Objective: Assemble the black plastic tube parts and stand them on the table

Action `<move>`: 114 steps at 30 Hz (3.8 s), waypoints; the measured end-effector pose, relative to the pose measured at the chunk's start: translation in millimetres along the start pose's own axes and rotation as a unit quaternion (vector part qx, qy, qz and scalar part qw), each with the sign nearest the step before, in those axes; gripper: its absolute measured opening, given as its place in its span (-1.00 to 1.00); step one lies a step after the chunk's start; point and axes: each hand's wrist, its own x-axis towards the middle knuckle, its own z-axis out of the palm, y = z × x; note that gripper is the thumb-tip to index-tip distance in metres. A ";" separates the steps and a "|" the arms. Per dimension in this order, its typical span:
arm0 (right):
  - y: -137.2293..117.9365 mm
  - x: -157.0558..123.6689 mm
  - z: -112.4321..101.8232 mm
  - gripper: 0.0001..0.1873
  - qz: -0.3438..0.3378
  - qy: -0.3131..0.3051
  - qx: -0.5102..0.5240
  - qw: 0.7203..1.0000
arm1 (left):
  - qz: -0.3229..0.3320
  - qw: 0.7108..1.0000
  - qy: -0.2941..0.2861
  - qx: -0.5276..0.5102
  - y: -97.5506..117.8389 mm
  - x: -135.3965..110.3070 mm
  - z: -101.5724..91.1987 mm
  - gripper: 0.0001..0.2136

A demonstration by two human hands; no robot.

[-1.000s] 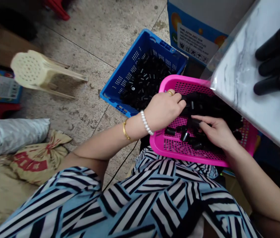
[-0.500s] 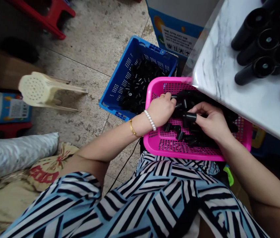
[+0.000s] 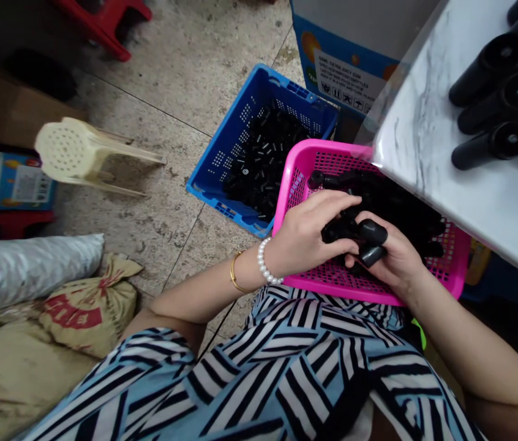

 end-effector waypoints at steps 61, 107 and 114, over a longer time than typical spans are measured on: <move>-24.8 11.9 21.8 -0.39 -0.012 -0.077 -0.524 0.848 | -0.088 0.978 -0.041 -0.186 10.9 -72.4 -18.2 -0.66; 9.6 -65.6 1.8 -0.77 -0.098 0.214 -0.310 0.921 | -0.060 0.986 -0.113 -0.108 17.9 -44.9 2.0 -0.71; -6.2 -94.6 10.2 -0.83 -0.186 0.228 -0.319 0.901 | 0.000 0.994 -0.107 -0.036 34.1 -27.0 7.5 -0.68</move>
